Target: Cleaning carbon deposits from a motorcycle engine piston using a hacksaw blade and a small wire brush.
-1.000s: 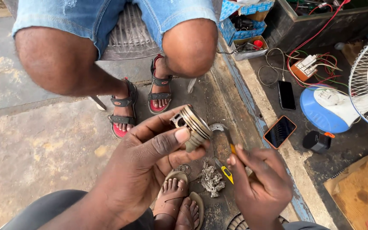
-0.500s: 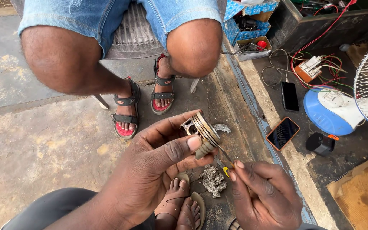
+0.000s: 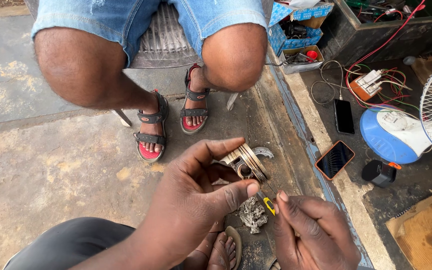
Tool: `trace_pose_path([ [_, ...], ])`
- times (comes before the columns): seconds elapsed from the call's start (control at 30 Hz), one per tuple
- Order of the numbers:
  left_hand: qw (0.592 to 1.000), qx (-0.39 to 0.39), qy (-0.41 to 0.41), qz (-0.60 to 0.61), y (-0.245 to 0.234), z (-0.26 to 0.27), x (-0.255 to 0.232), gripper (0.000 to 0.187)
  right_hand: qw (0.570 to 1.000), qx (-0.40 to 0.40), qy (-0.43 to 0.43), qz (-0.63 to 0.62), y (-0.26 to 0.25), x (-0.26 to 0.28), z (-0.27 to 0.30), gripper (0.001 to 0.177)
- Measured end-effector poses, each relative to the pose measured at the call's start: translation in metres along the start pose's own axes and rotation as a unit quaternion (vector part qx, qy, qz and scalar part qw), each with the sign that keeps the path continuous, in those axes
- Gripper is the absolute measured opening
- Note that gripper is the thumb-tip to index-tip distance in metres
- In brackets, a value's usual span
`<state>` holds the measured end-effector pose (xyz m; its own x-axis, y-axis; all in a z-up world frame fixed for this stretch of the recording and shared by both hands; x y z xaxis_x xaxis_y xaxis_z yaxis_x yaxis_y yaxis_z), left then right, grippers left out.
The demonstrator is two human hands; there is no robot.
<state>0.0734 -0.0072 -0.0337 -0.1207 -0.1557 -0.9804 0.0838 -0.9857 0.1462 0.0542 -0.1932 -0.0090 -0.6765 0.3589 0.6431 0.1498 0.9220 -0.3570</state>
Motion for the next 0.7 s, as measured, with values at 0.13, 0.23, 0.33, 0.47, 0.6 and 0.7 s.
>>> trace_pose_path([
  [0.13,0.997,-0.048,-0.016,-0.063,-0.006,0.0,-0.016,0.06,1.0,-0.006,0.019,-0.006,0.001,-0.003,-0.001,0.03],
  [0.23,0.997,-0.036,0.037,-0.058,-0.002,0.004,-0.019,0.055,1.0,-0.011,0.005,-0.019,0.0,-0.003,0.0,0.029],
  [0.33,0.973,-0.074,0.139,-0.168,-0.006,0.01,-0.039,0.051,1.0,-0.01,0.007,-0.024,-0.002,-0.002,0.0,0.031],
  [0.47,0.934,-0.114,0.222,-0.255,-0.005,0.017,-0.064,0.052,1.0,0.013,0.025,-0.005,-0.006,-0.008,-0.001,0.031],
  [0.6,0.906,-0.134,0.264,-0.302,-0.006,0.023,-0.071,0.051,0.999,0.005,0.044,-0.01,-0.002,-0.006,-0.002,0.029],
  [0.7,0.883,-0.146,0.293,-0.335,-0.002,0.028,-0.079,0.051,0.998,0.018,0.053,-0.019,0.001,-0.006,-0.003,0.029],
])
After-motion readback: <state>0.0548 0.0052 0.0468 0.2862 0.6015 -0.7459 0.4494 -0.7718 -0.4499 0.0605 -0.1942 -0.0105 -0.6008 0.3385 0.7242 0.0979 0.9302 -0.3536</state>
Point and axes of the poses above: each hand's wrist, its own z-axis away from the middle knuckle, its own y-axis out of the palm, x = y × z, the point moved 8 cm from there along -z, towards the middle knuckle, and after that the axes turned 15 degrees about -z, right-handed, at the moved point
